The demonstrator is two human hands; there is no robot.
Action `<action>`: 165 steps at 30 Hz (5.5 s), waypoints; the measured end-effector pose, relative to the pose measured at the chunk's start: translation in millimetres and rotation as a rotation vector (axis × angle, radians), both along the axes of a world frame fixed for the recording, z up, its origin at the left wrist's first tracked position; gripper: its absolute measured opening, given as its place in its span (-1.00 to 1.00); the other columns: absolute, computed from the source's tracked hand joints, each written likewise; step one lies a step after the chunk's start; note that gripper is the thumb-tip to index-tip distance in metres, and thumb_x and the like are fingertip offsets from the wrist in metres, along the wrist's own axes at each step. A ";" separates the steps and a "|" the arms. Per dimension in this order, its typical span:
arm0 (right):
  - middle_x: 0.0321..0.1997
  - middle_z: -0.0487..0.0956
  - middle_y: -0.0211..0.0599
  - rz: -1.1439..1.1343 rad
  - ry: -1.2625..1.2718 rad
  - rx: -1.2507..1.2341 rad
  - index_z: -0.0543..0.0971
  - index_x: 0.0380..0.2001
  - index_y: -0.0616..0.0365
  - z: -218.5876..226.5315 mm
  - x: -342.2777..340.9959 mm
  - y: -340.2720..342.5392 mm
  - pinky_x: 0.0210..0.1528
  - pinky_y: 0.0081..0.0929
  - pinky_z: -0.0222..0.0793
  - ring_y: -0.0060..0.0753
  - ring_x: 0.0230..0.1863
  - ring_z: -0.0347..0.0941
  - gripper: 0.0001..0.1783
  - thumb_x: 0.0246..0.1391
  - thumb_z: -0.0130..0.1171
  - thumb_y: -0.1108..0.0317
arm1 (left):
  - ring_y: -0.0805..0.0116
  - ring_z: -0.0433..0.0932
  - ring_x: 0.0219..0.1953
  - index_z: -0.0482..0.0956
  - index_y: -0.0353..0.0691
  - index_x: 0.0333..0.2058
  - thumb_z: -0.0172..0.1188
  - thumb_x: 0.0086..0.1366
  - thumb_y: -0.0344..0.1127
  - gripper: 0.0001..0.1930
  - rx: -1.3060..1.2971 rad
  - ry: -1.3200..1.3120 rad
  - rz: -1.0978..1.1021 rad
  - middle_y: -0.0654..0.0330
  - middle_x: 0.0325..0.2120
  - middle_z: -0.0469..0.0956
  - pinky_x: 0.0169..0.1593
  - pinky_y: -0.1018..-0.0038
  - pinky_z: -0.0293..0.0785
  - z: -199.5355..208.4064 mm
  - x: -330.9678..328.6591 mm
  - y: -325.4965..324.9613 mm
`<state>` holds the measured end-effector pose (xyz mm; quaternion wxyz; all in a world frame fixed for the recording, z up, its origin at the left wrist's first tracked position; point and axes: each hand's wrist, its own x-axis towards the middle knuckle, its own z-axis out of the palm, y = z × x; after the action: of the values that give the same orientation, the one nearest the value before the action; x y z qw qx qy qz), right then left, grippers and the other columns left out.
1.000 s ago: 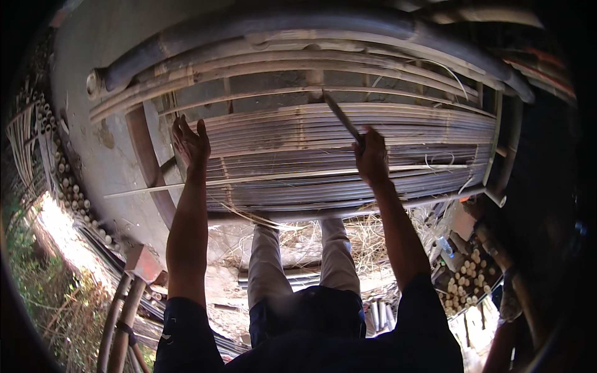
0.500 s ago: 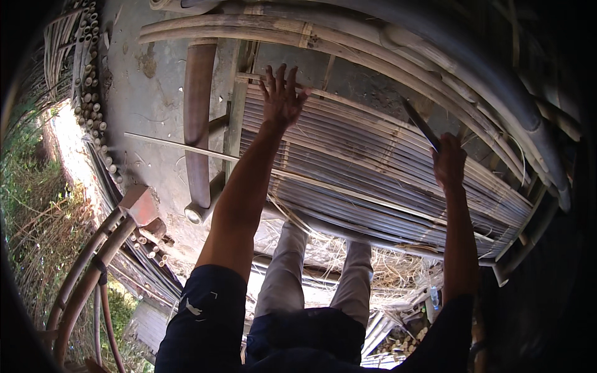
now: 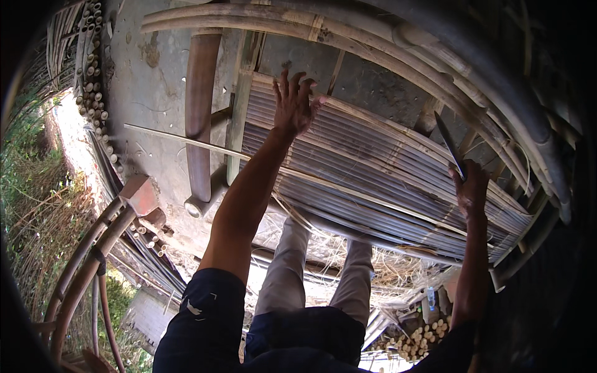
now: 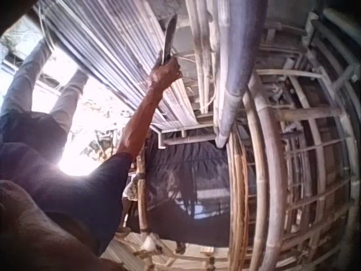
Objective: The person uses a knife to split long bamboo poles into thin strips. They hold the pole against a wooden frame and repeatedly strike the knife with their hand to drive it through the bamboo. After splitting a pole, they place the resulting strips onto a rack above.
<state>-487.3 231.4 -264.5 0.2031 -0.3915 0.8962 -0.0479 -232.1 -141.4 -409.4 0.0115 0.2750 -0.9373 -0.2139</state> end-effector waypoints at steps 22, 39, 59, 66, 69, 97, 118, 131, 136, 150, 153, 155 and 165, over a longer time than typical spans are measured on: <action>-0.24 0.43 -0.11 -0.730 0.344 -0.068 0.38 -0.01 0.23 -60.6 81.4 138.3 -0.17 -0.14 0.40 -0.03 -0.23 0.43 -0.53 -0.03 0.23 0.45 | -0.18 -0.26 0.49 -0.10 0.00 0.45 -0.42 0.29 0.53 -0.06 -0.114 -0.243 0.055 -0.05 0.45 -0.13 0.41 -0.28 -0.27 -21.0 -5.4 4.5; -0.11 0.46 -0.04 -0.209 -0.035 0.117 0.34 0.25 0.14 -63.3 98.2 138.7 0.03 -0.05 0.34 0.07 -0.05 0.41 -0.15 -0.25 0.29 0.60 | -0.16 -0.03 0.43 0.03 -0.25 0.36 0.37 0.09 0.17 0.04 -0.161 -0.051 0.696 -0.13 0.38 0.02 0.36 -0.17 0.00 -19.7 -6.0 -57.5; 0.23 0.36 0.09 -0.116 0.072 0.084 0.28 0.29 0.22 -64.4 113.9 113.2 0.30 0.04 0.15 0.20 0.25 0.25 -0.14 -0.06 0.37 0.16 | -0.05 0.67 -0.35 0.67 -0.08 -0.37 0.30 -0.01 -0.11 -0.75 -0.248 -0.356 0.104 -0.05 -0.46 0.63 -0.30 0.14 0.63 -82.7 2.3 -194.2; 0.35 0.28 0.07 -0.224 0.423 0.058 0.23 0.33 0.22 -104.2 7.3 76.5 0.40 0.02 -0.02 0.13 0.39 0.14 -0.31 0.36 -0.11 -0.08 | 0.41 0.59 -0.66 0.63 -0.36 -0.40 0.35 0.03 -0.07 -0.61 0.267 -0.096 0.459 0.18 -0.71 0.58 -0.50 0.39 0.50 -53.2 -7.7 -184.0; -0.05 0.44 0.07 -0.165 0.463 0.015 0.42 0.00 0.22 -130.2 -0.5 64.4 0.20 0.03 0.16 0.16 0.03 0.34 -0.44 0.28 0.01 -0.10 | 0.21 0.64 -0.53 0.62 -0.37 -0.35 0.35 0.04 -0.03 -0.56 0.192 -0.137 0.408 0.05 -0.61 0.61 -0.38 0.31 0.53 -63.1 -7.9 -192.6; 0.36 0.31 -0.17 -0.515 0.015 -0.447 0.46 0.22 0.02 -54.7 -22.9 216.0 0.55 -0.06 -0.09 -0.06 0.52 -0.05 -0.41 0.11 0.22 0.15 | -0.07 0.45 0.05 0.45 -0.29 0.06 -0.17 0.51 0.07 -0.48 0.360 0.347 -0.470 -0.05 0.01 0.46 0.13 0.03 0.32 60.7 -291.6 427.6; 0.24 0.46 -0.21 -0.705 0.225 0.253 0.54 0.06 0.08 -136.9 -351.0 641.9 0.55 0.05 -0.30 -0.24 0.41 0.18 -0.37 0.31 -0.21 -0.19 | 0.10 0.45 -0.36 0.47 -0.13 -0.37 -0.30 0.51 0.16 -0.46 -0.171 -0.015 -0.435 0.16 -0.45 0.46 -0.20 0.13 0.23 11.0 -356.3 578.9; 0.24 0.38 -0.18 -0.390 0.586 0.430 0.48 0.06 0.02 -174.6 -347.6 683.2 0.39 0.02 0.02 -0.11 0.32 0.22 -0.56 0.22 0.08 0.02 | 0.18 0.42 -0.10 0.38 0.03 -0.41 -0.10 0.44 0.04 -0.69 -0.283 -0.144 -0.491 0.24 -0.36 0.38 0.31 -0.25 -0.09 -3.3 -380.0 596.5; 0.20 0.42 -0.09 -0.884 0.621 -0.260 0.41 0.19 0.11 -114.0 -266.9 536.0 0.33 -0.02 0.06 -0.02 0.30 0.23 -0.45 0.22 0.07 0.04 | 0.24 0.35 0.13 0.49 0.00 -0.09 0.11 0.39 -0.05 -0.76 0.439 0.290 -0.369 0.24 -0.06 0.44 0.39 -0.06 -0.18 -29.2 -338.0 580.4; 0.18 0.40 -0.11 -0.407 -0.086 -0.373 0.36 0.17 0.08 -19.9 115.4 212.4 0.33 0.13 -0.02 -0.02 0.28 0.25 -0.34 -0.05 0.28 0.28 | 0.08 0.46 0.09 0.44 -0.11 0.10 0.18 0.33 -0.08 -0.57 0.286 0.107 -0.056 0.09 0.00 0.49 0.26 -0.09 0.06 166.1 -129.6 405.9; 0.17 0.41 -0.08 -0.311 -0.065 -0.291 0.36 0.16 0.12 -32.4 102.4 169.4 0.31 0.05 0.06 -0.01 0.24 0.28 -0.36 -0.02 0.26 0.28 | 0.09 0.49 0.11 0.44 -0.10 0.11 0.24 0.30 -0.20 -0.58 0.181 -0.103 0.109 0.08 0.01 0.51 0.25 -0.11 0.16 166.1 -39.4 311.3; 0.10 0.43 -0.09 -0.275 -0.122 -0.110 0.34 0.17 0.12 -46.7 95.3 146.5 0.12 0.08 0.31 0.02 0.16 0.36 -0.27 -0.07 0.39 0.23 | 0.07 0.40 0.19 0.35 -0.10 0.18 0.31 0.22 -0.10 -0.41 0.008 -0.307 0.039 0.07 0.09 0.43 0.26 -0.24 0.11 166.2 6.9 261.9; -0.11 0.48 0.05 -0.562 -0.075 0.149 0.42 -0.15 0.19 32.0 101.5 92.1 -0.12 0.05 0.49 0.21 -0.11 0.54 -0.48 -0.15 0.39 0.20 | -0.01 0.51 0.04 0.36 -0.11 0.17 0.36 0.15 -0.21 -0.38 0.120 -0.324 -0.608 0.00 -0.05 0.52 0.13 0.02 0.42 69.1 29.2 228.3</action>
<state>-385.8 323.6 -232.5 0.2429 -0.1102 0.9625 -0.0507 -202.9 87.0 -340.3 -0.2179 0.0139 -0.9517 -0.2157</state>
